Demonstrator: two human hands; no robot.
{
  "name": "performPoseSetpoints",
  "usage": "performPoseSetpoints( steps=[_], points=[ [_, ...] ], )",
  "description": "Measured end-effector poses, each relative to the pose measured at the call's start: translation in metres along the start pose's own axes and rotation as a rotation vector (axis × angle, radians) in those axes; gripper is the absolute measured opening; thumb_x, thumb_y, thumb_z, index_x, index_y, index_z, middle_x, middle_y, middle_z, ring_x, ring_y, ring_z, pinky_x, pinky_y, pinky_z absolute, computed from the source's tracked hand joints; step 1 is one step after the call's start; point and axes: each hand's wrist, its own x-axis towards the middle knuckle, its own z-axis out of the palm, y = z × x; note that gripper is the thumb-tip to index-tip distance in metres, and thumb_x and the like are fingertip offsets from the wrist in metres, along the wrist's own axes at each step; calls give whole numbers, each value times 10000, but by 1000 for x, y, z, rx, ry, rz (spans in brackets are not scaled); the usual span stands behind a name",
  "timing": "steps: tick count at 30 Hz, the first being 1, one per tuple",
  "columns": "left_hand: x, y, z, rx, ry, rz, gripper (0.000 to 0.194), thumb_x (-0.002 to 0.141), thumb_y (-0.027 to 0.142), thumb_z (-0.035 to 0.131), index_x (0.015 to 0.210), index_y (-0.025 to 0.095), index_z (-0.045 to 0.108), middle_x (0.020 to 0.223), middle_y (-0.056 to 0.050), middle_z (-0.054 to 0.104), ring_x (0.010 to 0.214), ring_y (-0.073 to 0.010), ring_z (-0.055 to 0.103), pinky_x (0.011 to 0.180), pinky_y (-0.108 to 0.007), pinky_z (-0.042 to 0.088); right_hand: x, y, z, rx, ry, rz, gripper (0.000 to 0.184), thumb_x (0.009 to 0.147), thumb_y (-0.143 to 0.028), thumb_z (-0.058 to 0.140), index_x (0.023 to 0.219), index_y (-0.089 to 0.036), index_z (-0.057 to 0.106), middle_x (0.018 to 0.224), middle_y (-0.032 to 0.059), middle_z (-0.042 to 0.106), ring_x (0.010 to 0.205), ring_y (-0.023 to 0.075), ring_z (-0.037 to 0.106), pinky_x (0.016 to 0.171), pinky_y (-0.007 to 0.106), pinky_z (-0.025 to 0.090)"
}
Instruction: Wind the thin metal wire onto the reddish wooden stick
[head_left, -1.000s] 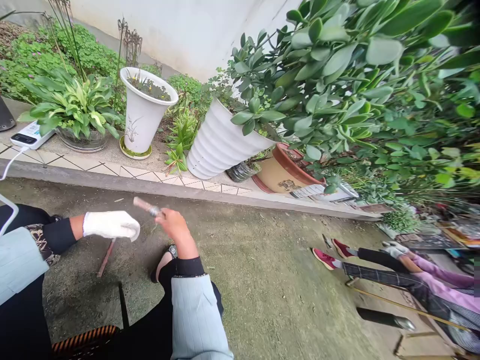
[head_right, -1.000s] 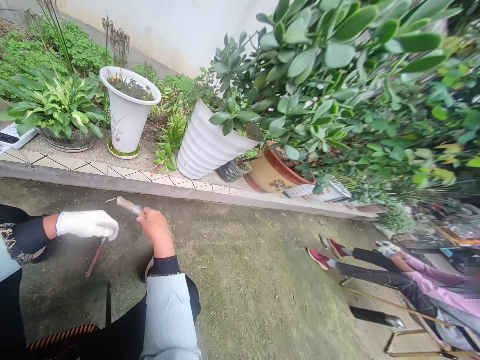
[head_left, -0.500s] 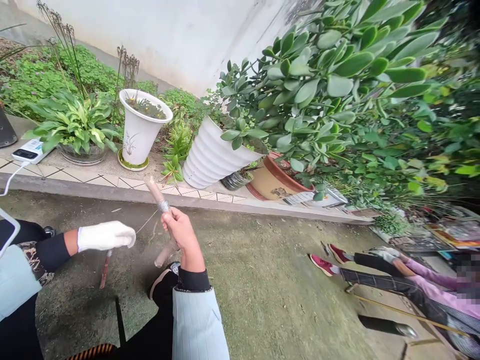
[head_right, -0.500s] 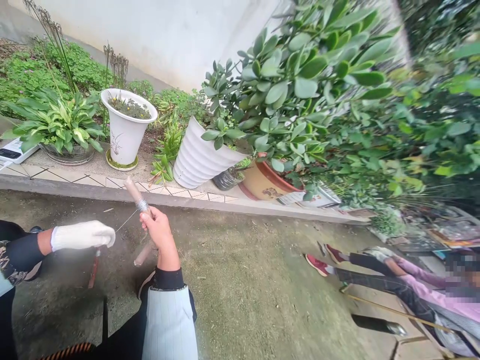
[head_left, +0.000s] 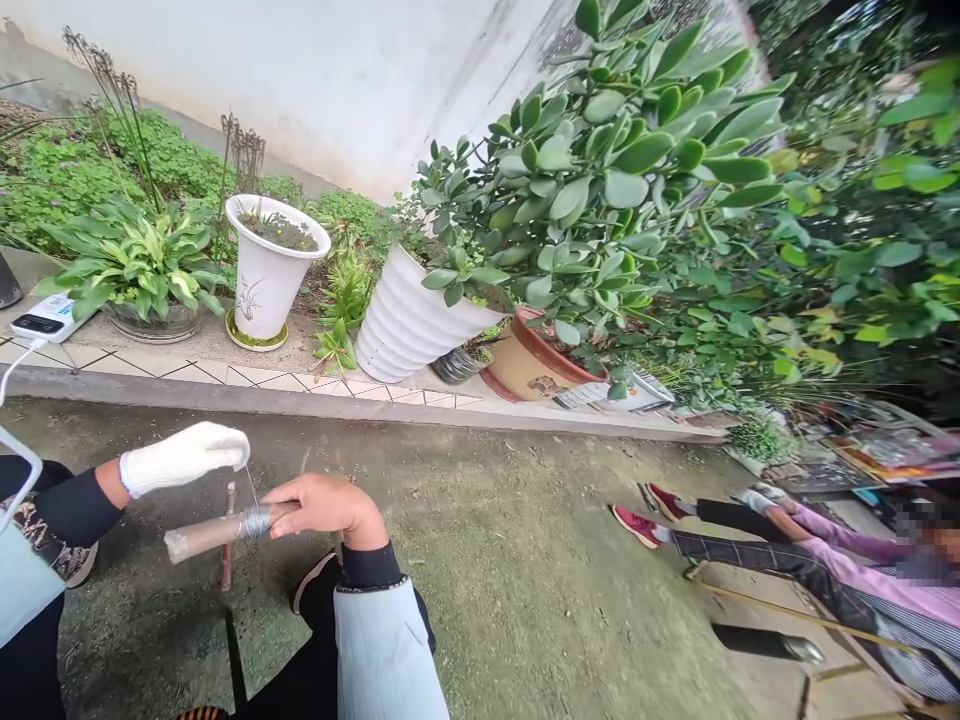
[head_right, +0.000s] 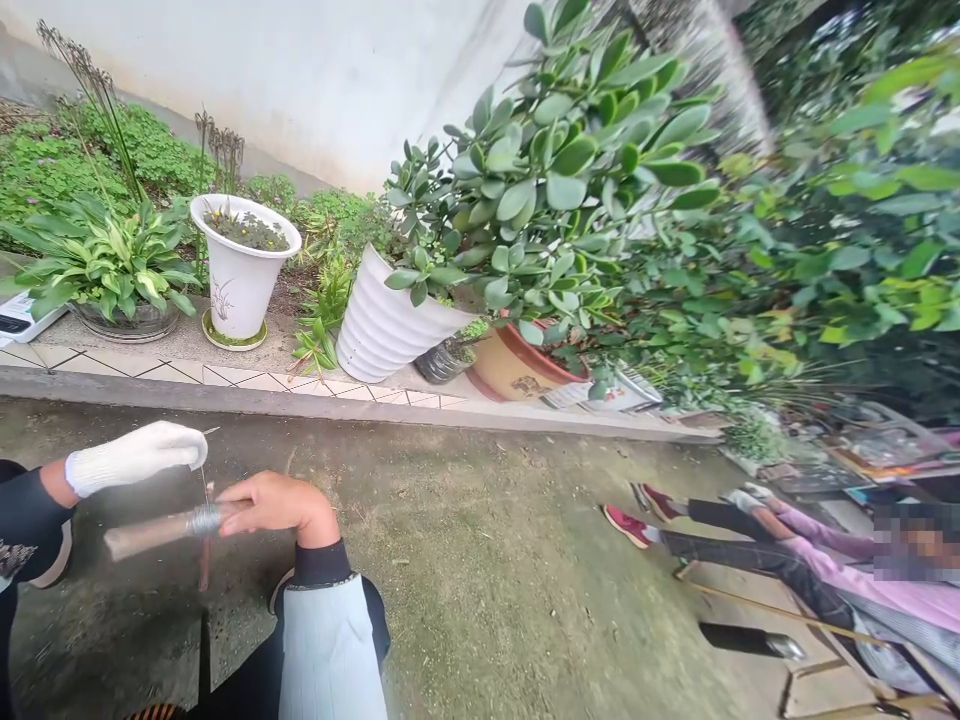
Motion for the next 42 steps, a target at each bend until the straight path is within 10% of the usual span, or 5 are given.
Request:
performPoseSetpoints(
  steps=[8, 17, 27, 37, 42],
  points=[
    [-3, 5, 25, -32, -238, 66, 361, 931, 419, 398, 772, 142, 564, 741, -19, 584, 666, -126, 489, 653, -198, 400, 6, 9, -12, -16, 864, 162, 209, 811, -349, 565, 924, -185, 629, 727, 0, 576, 644, 126, 484, 620, 240, 369],
    [-4, 3, 11, -54, -107, 9, 328, 902, 401, 450, 752, 134, 565, 738, -19, 585, 684, -136, 500, 660, -206, 401, 4, 2, 2, -161, 16, 102, 200, 741, -344, 679, 863, -186, 660, 653, -37, 545, 623, 106, 489, 583, 217, 336],
    [-7, 14, 33, -25, -230, 72, 319, 942, 356, 390, 800, 153, 592, 778, -23, 625, 681, -131, 521, 658, -197, 384, 4, 8, -15, 122, 845, 83, 209, 804, -352, 551, 896, -175, 614, 688, -4, 552, 599, 117, 473, 584, 239, 373],
    [-8, 11, 16, -12, -197, 53, 281, 875, 318, 468, 660, 145, 525, 638, 7, 499, 600, -115, 410, 601, -202, 332, 22, 3, 14, -286, -148, 181, 123, 742, -314, 674, 764, -193, 663, 625, -32, 576, 609, 114, 518, 561, 219, 330],
    [-4, 5, 21, -286, -65, -65, 354, 892, 440, 419, 797, 127, 554, 709, -17, 529, 608, -119, 433, 558, -200, 355, 3, 0, 2, 337, 299, -168, 256, 736, -380, 663, 863, -162, 621, 684, -28, 541, 569, 84, 462, 567, 217, 377]
  ],
)
